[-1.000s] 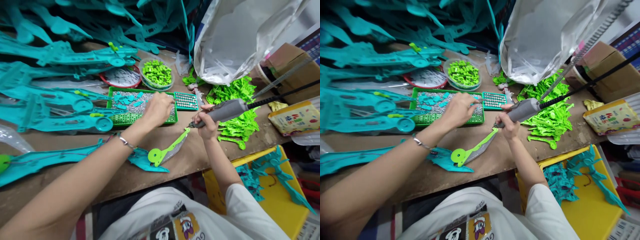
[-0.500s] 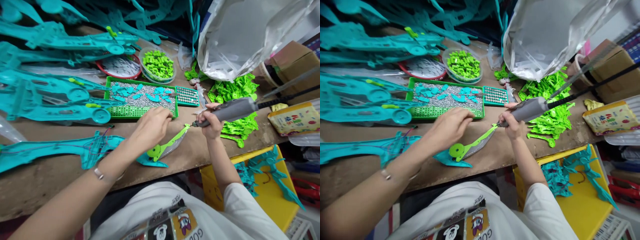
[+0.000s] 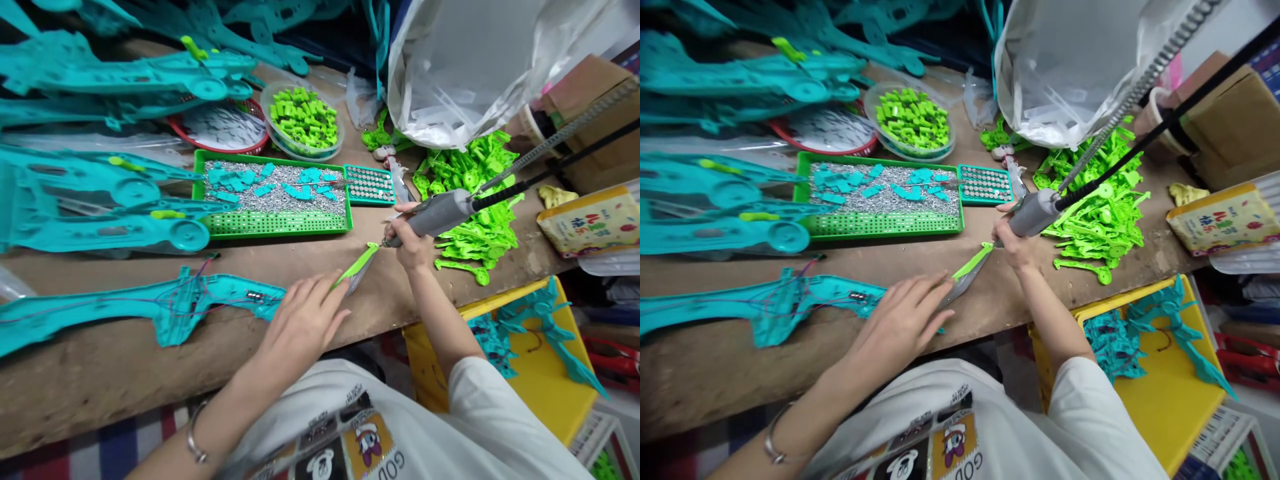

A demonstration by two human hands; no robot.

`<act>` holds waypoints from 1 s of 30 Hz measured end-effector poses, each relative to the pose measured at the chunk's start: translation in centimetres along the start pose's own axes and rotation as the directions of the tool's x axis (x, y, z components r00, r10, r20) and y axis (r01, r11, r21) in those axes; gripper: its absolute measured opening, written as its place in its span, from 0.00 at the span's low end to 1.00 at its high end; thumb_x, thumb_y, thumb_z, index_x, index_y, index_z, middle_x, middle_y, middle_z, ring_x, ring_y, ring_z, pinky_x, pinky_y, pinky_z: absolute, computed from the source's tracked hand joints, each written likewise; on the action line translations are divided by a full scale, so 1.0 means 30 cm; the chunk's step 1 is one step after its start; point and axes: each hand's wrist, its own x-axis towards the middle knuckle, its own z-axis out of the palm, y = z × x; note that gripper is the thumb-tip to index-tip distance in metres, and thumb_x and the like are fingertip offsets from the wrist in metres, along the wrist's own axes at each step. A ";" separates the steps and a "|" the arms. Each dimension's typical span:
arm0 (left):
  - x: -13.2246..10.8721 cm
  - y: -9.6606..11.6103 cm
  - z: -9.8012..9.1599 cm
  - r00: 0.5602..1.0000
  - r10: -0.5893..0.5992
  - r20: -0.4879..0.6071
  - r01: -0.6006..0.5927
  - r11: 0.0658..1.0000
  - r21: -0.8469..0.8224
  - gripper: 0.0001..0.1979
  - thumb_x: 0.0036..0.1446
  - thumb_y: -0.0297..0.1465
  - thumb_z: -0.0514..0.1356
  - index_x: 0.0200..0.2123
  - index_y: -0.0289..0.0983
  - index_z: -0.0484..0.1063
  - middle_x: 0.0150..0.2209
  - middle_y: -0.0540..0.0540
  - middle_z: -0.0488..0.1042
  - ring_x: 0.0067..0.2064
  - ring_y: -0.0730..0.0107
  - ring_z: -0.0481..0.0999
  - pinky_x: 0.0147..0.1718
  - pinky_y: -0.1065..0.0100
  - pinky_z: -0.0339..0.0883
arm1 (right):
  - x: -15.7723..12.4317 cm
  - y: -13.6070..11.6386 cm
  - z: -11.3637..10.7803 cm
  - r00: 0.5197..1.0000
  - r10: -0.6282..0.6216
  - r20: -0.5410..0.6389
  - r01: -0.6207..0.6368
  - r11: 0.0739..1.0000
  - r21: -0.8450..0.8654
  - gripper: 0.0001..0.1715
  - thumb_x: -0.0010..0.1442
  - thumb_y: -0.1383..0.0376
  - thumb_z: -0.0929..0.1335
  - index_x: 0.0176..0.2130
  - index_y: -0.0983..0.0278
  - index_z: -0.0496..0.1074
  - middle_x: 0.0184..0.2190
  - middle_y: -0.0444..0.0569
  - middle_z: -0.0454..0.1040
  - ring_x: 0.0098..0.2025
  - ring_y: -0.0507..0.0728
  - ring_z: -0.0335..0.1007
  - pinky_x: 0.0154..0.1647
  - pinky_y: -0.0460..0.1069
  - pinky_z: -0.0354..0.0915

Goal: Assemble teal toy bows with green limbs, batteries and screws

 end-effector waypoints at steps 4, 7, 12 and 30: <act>0.013 0.050 0.047 1.000 -0.003 0.025 0.001 0.996 0.089 0.21 0.67 0.34 0.60 0.62 0.37 0.70 0.64 0.37 0.71 0.61 0.47 0.71 0.58 0.49 0.66 | -0.002 -0.006 0.008 0.999 0.038 0.005 -0.038 0.998 -0.058 0.15 0.54 0.56 0.74 0.38 0.61 0.72 0.18 0.36 0.69 0.19 0.51 0.66 0.26 0.49 0.66; 0.020 0.046 0.060 0.998 -0.013 0.065 0.005 0.993 0.121 0.22 0.66 0.34 0.61 0.61 0.37 0.71 0.63 0.36 0.72 0.61 0.45 0.71 0.57 0.49 0.65 | -0.002 -0.006 0.019 0.999 0.039 0.002 -0.039 0.998 -0.051 0.17 0.53 0.56 0.74 0.40 0.60 0.72 0.18 0.36 0.69 0.19 0.51 0.65 0.25 0.49 0.66; 0.017 0.041 0.068 0.996 -0.024 0.090 0.013 0.993 0.121 0.21 0.65 0.32 0.61 0.61 0.36 0.71 0.62 0.36 0.74 0.59 0.46 0.72 0.56 0.49 0.65 | 0.003 -0.001 0.034 0.998 0.052 0.026 -0.052 0.998 -0.019 0.19 0.52 0.55 0.75 0.40 0.60 0.72 0.18 0.36 0.69 0.19 0.51 0.65 0.25 0.49 0.66; 0.196 0.029 0.084 0.973 -0.206 -0.108 0.212 0.976 0.052 0.14 0.71 0.36 0.53 0.38 0.39 0.78 0.37 0.41 0.81 0.43 0.55 0.77 0.45 0.54 0.55 | -0.107 -0.154 0.126 0.977 0.079 0.196 -0.105 0.987 0.125 0.19 0.54 0.48 0.75 0.35 0.58 0.71 0.19 0.38 0.64 0.19 0.51 0.62 0.23 0.50 0.69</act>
